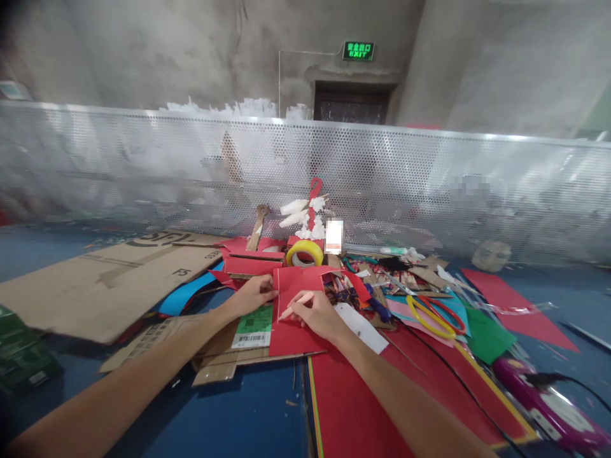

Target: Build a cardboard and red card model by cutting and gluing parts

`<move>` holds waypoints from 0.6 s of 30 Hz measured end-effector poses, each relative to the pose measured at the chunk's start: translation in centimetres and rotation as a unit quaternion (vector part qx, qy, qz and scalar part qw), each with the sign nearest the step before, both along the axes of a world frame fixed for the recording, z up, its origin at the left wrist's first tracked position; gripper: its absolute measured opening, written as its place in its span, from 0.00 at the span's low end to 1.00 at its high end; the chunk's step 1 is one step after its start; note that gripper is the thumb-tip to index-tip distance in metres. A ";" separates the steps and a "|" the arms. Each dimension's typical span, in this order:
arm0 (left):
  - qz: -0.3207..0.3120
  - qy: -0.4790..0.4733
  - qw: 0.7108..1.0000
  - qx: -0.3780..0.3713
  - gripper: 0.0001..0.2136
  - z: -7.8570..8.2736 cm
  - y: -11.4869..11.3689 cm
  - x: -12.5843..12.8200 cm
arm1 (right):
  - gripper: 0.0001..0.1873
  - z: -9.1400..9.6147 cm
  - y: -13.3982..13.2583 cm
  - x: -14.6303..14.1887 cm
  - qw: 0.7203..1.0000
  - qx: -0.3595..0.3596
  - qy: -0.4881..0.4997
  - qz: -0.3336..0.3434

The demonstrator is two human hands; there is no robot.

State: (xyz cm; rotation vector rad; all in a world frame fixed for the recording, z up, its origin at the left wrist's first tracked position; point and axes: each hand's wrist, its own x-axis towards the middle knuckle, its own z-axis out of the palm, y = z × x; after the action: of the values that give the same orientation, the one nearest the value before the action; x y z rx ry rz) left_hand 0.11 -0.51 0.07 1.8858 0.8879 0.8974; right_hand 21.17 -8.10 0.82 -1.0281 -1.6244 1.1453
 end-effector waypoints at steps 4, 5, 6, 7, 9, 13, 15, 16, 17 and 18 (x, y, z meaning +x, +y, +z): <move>0.001 -0.001 1.000 -0.007 0.10 -0.2 0.1 0.0 | 0.07 0.0 0.0 0.1 1.000 -0.004 -0.002 0.012; 0.000 -0.001 1.000 -0.007 0.11 -0.2 0.1 0.0 | 0.07 0.0 0.0 0.1 1.000 -0.006 -0.002 0.014; 0.000 -0.002 1.000 -0.006 0.11 -0.3 0.2 0.0 | 0.07 -0.1 0.0 0.1 1.000 -0.007 -0.001 0.012; 0.000 -0.001 1.000 -0.003 0.11 -0.3 0.2 0.0 | 0.07 -0.1 0.1 0.1 1.000 -0.006 0.001 0.008; 0.000 -0.001 1.000 -0.003 0.11 -0.3 0.2 0.0 | 0.07 -0.2 0.2 0.1 1.000 -0.002 0.003 0.003; 0.003 -0.001 1.000 -0.017 0.11 0.0 0.0 0.0 | 0.08 -0.3 0.3 0.2 1.000 0.002 -0.013 0.017; 0.004 -0.003 1.000 -0.020 0.11 0.1 -0.1 0.0 | 0.08 -0.3 0.2 0.2 1.000 0.002 -0.013 0.009; 0.004 -0.005 1.000 -0.022 0.11 0.1 -0.1 0.0 | 0.07 -0.3 0.2 0.2 1.000 0.001 -0.011 0.007; 0.004 -0.007 1.000 -0.024 0.12 0.1 -0.1 0.0 | 0.07 -0.3 0.1 0.2 1.000 -0.001 -0.010 0.008; 0.004 -0.008 1.000 -0.026 0.12 0.1 -0.1 0.1 | 0.07 -0.3 0.1 0.2 1.000 -0.003 -0.010 0.014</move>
State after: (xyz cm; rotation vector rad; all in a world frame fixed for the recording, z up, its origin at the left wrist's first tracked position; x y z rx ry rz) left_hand 0.17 -0.60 0.15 1.8293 0.9021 0.8834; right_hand 21.40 -8.04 0.56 -1.0275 -1.6574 1.1625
